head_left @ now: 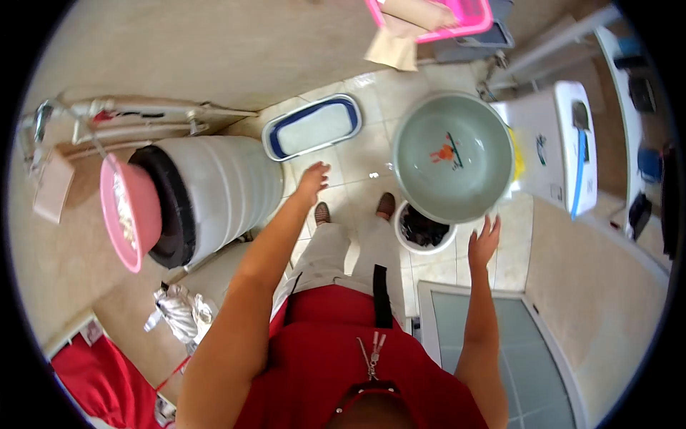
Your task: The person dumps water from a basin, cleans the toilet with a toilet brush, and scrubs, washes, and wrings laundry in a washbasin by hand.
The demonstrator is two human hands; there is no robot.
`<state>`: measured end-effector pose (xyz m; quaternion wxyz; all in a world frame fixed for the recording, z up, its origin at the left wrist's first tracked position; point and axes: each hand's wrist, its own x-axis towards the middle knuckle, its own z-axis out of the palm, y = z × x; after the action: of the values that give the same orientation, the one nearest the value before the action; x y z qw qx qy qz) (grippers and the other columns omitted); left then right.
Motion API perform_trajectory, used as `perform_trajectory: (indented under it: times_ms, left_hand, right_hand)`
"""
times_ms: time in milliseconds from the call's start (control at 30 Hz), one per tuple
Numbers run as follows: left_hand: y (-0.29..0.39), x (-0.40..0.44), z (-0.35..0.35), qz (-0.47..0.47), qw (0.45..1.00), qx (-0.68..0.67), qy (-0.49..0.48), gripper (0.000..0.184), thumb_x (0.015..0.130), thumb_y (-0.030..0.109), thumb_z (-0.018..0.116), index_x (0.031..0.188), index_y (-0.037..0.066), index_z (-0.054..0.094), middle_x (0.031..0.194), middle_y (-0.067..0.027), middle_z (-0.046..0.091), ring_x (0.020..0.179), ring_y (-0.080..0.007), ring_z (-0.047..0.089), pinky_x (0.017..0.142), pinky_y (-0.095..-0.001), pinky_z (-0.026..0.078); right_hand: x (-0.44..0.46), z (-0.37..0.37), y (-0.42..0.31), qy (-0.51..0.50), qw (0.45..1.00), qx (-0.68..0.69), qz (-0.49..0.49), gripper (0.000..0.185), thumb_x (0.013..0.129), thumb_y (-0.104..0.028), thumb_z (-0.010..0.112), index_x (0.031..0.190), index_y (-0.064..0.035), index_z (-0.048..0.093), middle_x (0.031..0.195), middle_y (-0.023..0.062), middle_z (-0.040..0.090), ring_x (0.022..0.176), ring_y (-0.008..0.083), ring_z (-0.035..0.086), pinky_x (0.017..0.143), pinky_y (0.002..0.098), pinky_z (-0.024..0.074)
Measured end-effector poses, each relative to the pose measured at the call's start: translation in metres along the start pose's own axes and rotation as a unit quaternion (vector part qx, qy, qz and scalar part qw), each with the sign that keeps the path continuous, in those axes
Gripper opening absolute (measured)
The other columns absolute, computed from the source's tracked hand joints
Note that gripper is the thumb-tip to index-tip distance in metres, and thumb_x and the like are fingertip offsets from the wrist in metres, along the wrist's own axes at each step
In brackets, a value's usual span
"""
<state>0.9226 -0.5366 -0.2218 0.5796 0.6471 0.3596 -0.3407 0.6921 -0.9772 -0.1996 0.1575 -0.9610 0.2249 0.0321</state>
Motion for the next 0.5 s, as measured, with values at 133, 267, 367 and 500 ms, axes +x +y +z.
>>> perform_trajectory:
  times_ms: [133, 267, 367, 500]
  left_hand:
    - [0.072, -0.012, -0.145, 0.099, 0.976, -0.056, 0.185, 0.054, 0.081, 0.025, 0.062, 0.129, 0.008, 0.044, 0.106, -0.0054, 0.055, 0.093, -0.0195, 0.048, 0.079, -0.0354, 0.042]
    - [0.149, -0.062, -0.275, 0.238, 0.881, -0.170, 0.372, 0.048, 0.082, 0.015, 0.060, 0.127, 0.005, 0.048, 0.099, -0.0048, 0.057, 0.081, -0.0145, 0.051, 0.068, -0.0290, 0.042]
    - [0.182, -0.121, -0.330, 0.325, 0.853, -0.153, 0.379, 0.041, 0.081, 0.016, 0.063, 0.120, 0.003, 0.055, 0.098, -0.0049, 0.061, 0.081, -0.0132, 0.053, 0.070, -0.0271, 0.043]
    - [0.181, -0.179, -0.369, 0.389, 0.819, -0.082, 0.415, 0.030, 0.085, 0.013, 0.060, 0.110, -0.002, 0.060, 0.103, -0.0097, 0.065, 0.094, -0.0166, 0.060, 0.084, -0.0278, 0.045]
  right_hand:
    - [-0.066, 0.049, 0.009, -0.124, 0.987, 0.089, 0.057, 0.050, 0.073, -0.005, 0.065, 0.121, -0.0030, 0.050, 0.133, 0.0258, 0.036, 0.120, 0.0426, 0.040, 0.099, 0.0430, 0.0380]
    - [-0.079, 0.071, 0.015, -0.253, 0.956, 0.097, 0.112, 0.039, 0.077, -0.017, 0.066, 0.113, -0.0031, 0.057, 0.117, 0.0220, 0.052, 0.111, 0.0362, 0.049, 0.093, 0.0416, 0.0423]
    - [-0.070, 0.102, 0.038, -0.218, 0.952, 0.194, 0.097, 0.036, 0.079, -0.019, 0.064, 0.110, -0.0005, 0.059, 0.096, 0.0166, 0.062, 0.090, 0.0278, 0.058, 0.081, 0.0370, 0.0473]
    - [-0.029, 0.079, -0.040, -0.223, 0.925, 0.254, 0.175, 0.031, 0.082, -0.015, 0.057, 0.107, 0.0019, 0.059, 0.082, 0.0089, 0.061, 0.067, 0.0158, 0.057, 0.062, 0.0304, 0.0475]
